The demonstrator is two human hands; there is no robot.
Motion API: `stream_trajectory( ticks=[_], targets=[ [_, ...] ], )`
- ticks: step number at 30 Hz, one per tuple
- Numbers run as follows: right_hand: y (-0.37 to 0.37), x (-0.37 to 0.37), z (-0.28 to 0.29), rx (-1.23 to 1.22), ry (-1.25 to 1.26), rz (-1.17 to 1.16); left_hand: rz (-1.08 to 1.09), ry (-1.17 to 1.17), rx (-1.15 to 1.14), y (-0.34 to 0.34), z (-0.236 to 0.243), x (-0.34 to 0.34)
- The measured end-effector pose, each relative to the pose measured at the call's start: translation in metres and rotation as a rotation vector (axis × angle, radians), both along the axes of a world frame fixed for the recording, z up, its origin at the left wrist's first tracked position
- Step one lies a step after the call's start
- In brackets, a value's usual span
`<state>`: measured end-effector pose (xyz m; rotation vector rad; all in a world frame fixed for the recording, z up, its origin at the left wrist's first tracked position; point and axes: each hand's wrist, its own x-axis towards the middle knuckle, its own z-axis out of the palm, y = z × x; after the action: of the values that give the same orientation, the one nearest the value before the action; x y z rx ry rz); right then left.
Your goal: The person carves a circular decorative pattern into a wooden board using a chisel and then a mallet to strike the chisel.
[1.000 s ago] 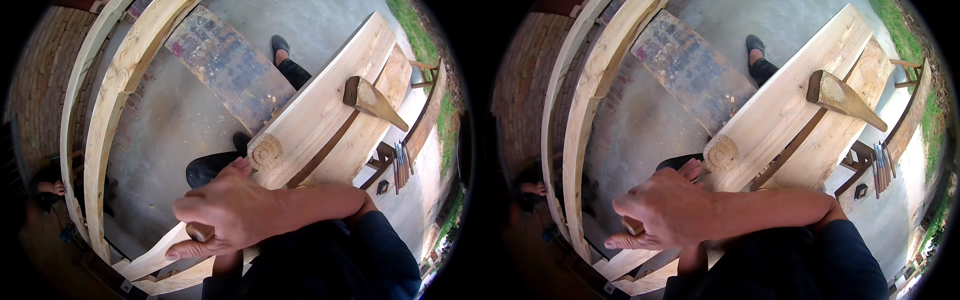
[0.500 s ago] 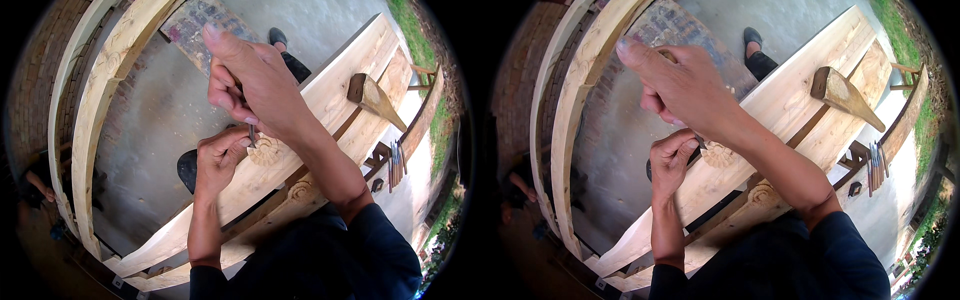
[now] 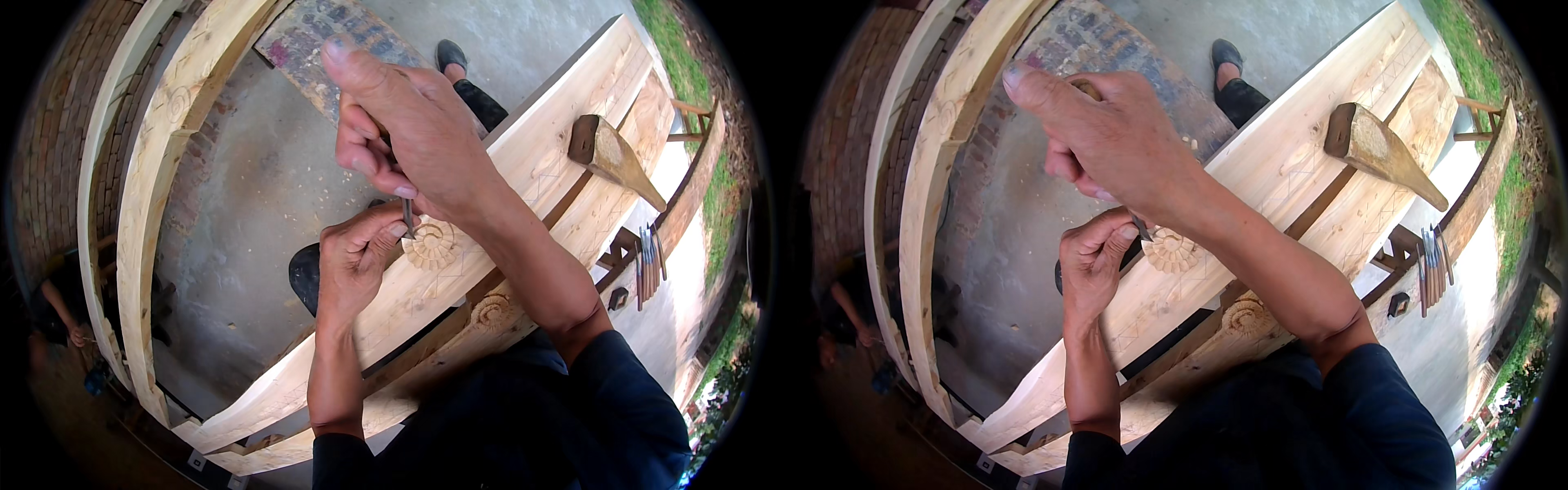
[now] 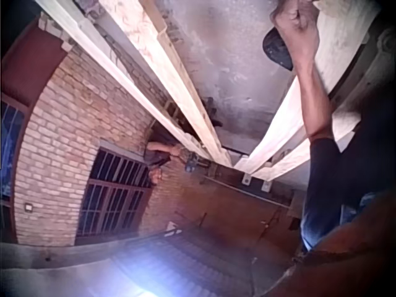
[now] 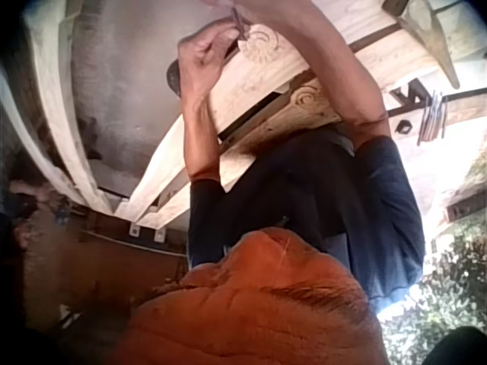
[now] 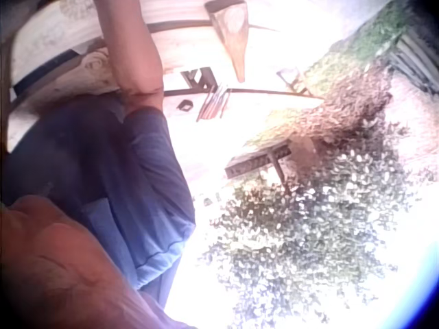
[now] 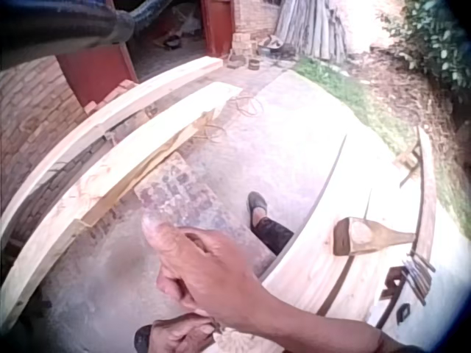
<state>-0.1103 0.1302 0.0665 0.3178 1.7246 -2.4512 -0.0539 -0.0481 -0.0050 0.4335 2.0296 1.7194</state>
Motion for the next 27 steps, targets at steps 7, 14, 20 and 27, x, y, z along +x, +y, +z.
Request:
stream_trajectory(
  ticks=[7,14,20,27],
  targets=[
    [0.000,-0.001,-0.004,-0.018,0.013,-0.008,-0.003,-0.012,-0.005,0.001,0.001,0.000],
    [-0.001,0.002,-0.002,0.067,0.072,-0.043,0.023,0.021,-0.006,0.003,0.006,0.000],
    [-0.007,0.005,-0.002,0.083,0.114,-0.074,0.051,0.047,-0.004,0.002,0.001,0.000],
    [-0.011,0.002,-0.003,0.022,0.060,-0.067,0.064,0.021,-0.010,0.004,0.003,0.000]
  ],
)
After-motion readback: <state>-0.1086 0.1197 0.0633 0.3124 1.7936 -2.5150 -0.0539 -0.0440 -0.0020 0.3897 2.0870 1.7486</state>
